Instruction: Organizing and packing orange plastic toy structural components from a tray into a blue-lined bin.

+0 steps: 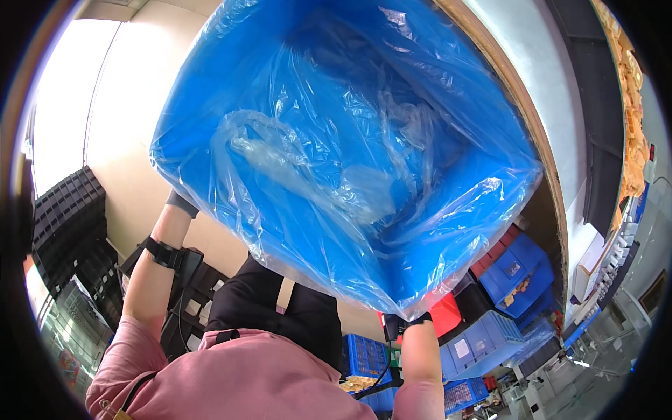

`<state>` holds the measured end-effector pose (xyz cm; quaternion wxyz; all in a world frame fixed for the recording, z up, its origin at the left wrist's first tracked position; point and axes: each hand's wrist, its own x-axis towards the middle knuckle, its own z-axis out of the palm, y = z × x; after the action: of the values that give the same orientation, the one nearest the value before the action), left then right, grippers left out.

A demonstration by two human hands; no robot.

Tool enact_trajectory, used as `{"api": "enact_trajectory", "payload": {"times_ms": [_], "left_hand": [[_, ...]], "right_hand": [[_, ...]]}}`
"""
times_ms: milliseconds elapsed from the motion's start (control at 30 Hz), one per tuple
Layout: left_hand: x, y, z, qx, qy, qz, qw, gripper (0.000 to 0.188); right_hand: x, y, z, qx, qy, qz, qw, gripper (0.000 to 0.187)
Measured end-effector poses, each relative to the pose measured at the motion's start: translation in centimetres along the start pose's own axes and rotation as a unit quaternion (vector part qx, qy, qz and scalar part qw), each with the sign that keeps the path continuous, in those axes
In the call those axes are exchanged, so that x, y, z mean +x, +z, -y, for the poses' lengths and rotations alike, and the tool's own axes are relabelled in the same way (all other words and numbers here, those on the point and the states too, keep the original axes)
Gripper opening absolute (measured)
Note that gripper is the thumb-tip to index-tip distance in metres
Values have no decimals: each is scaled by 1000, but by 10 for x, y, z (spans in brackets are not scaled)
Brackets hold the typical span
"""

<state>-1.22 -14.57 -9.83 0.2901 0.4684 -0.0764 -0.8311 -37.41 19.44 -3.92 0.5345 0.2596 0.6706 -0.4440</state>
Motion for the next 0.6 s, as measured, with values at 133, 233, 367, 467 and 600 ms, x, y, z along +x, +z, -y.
{"api": "enact_trajectory", "payload": {"times_ms": [133, 233, 367, 467, 600], "left_hand": [[12, -17, -10, 43, 4, -19, 999, 32], [1, -14, -9, 79, 3, -22, 997, 32], [6, -10, -8, 124, -7, -22, 992, 33], [-4, -32, -26, 158, -16, -7, 987, 33], [1, -59, -64, 199, -20, 13, 980, 33]], "right_hand": [[9, -24, -8, -38, 6, 12, 999, 53], [0, -61, -22, -70, 5, 19, 997, 52], [32, -83, -4, -113, 0, 18, 993, 51], [60, -89, 23, -138, -15, 11, 990, 51], [78, -157, 77, -176, -40, 2, 984, 50]]}}
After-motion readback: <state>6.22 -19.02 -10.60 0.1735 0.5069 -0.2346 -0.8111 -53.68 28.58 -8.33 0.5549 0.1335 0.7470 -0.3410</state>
